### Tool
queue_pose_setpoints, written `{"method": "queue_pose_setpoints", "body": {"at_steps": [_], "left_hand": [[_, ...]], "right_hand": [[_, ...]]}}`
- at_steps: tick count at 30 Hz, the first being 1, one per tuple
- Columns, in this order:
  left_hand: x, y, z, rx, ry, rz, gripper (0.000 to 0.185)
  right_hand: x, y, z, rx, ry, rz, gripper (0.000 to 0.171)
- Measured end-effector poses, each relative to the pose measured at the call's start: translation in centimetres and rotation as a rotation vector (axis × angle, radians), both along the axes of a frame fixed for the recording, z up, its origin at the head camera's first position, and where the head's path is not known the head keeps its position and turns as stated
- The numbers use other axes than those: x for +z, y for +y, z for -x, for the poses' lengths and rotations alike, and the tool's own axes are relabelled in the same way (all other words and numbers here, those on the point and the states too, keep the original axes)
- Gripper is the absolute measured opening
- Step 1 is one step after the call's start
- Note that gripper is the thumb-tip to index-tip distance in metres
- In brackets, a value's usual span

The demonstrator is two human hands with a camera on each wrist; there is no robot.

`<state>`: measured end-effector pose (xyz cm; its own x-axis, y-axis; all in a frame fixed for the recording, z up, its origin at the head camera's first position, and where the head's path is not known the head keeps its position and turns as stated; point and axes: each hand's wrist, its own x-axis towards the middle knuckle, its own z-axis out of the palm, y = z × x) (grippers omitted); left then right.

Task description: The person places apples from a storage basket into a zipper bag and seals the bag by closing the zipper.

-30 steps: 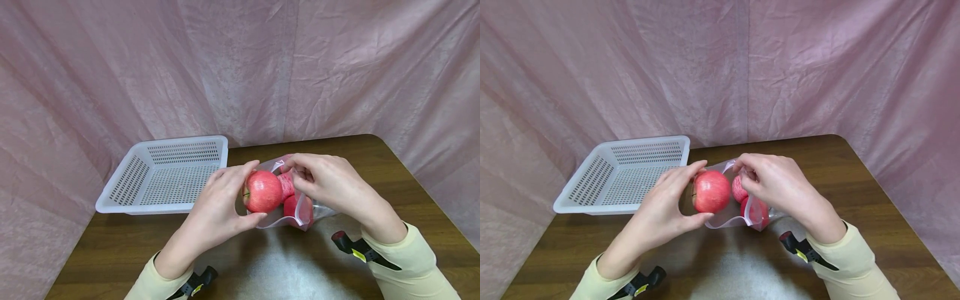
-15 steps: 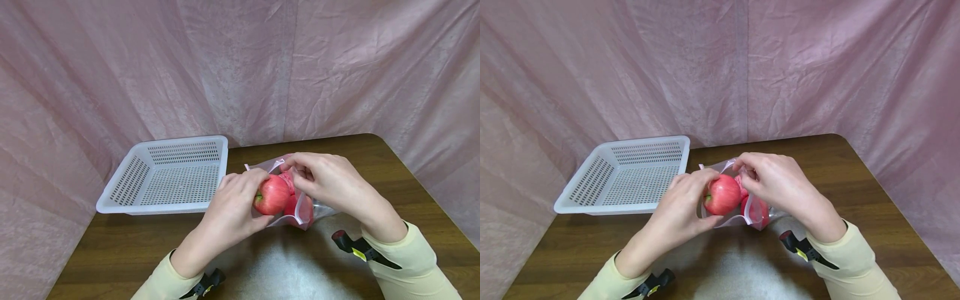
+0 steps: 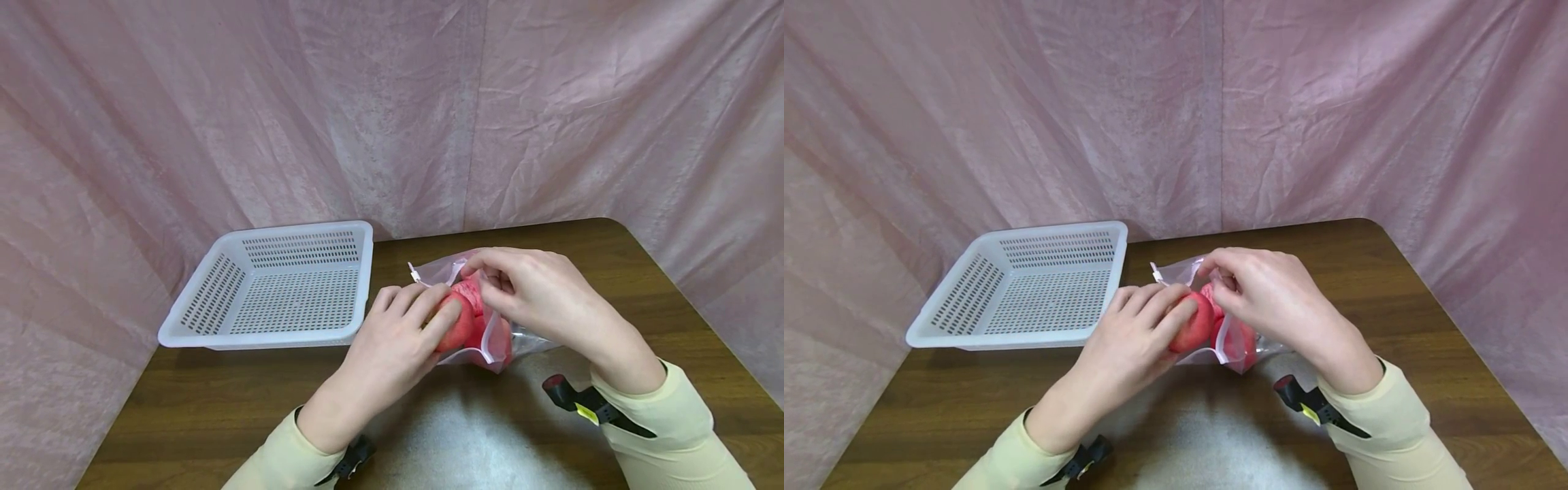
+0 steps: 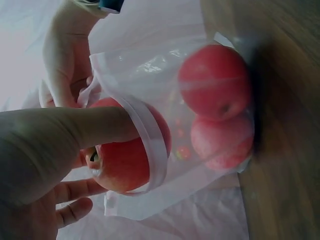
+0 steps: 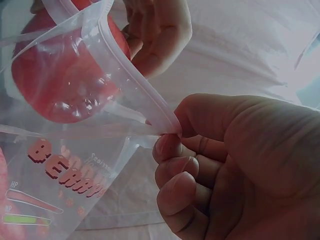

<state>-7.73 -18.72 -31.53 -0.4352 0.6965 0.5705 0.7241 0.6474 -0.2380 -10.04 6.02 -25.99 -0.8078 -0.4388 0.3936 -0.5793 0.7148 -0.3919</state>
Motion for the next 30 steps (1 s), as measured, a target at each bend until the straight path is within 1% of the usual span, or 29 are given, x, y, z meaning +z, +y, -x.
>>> {"method": "queue_pose_setpoints", "body": {"at_steps": [4, 7, 11, 13, 17, 21, 28, 30], "left_hand": [[-0.2, 0.2, 0.0, -0.021, -0.010, 0.019, 0.060], [-0.5, 0.3, 0.1, -0.028, -0.042, 0.031, 0.061], [-1.1, 0.5, 0.5, -0.030, -0.079, 0.042, 0.056], [-1.5, 0.6, 0.7, -0.026, -0.086, 0.049, 0.053], [-2.0, 0.9, 1.1, 0.000, -0.074, 0.070, 0.049], [-2.3, 1.1, 1.5, 0.023, -0.067, 0.094, 0.048], [-2.5, 1.1, 1.7, 0.033, -0.075, 0.125, 0.040], [-2.4, 1.1, 1.7, 0.028, -0.090, 0.137, 0.038]], "right_hand": [[0.1, 0.0, 0.1, 0.000, 0.000, -0.003, 0.035], [0.1, 0.0, 0.1, 0.001, -0.003, -0.004, 0.035], [0.1, 0.0, 0.0, -0.002, -0.006, -0.003, 0.035], [0.1, 0.0, 0.0, -0.003, -0.006, -0.003, 0.036], [0.0, 0.0, -0.1, -0.005, -0.005, -0.002, 0.037], [0.0, 0.0, -0.1, -0.005, -0.010, 0.000, 0.037], [0.0, 0.0, 0.0, 0.000, -0.017, -0.005, 0.039], [0.0, 0.0, 0.0, 0.003, -0.015, -0.006, 0.039]]}}
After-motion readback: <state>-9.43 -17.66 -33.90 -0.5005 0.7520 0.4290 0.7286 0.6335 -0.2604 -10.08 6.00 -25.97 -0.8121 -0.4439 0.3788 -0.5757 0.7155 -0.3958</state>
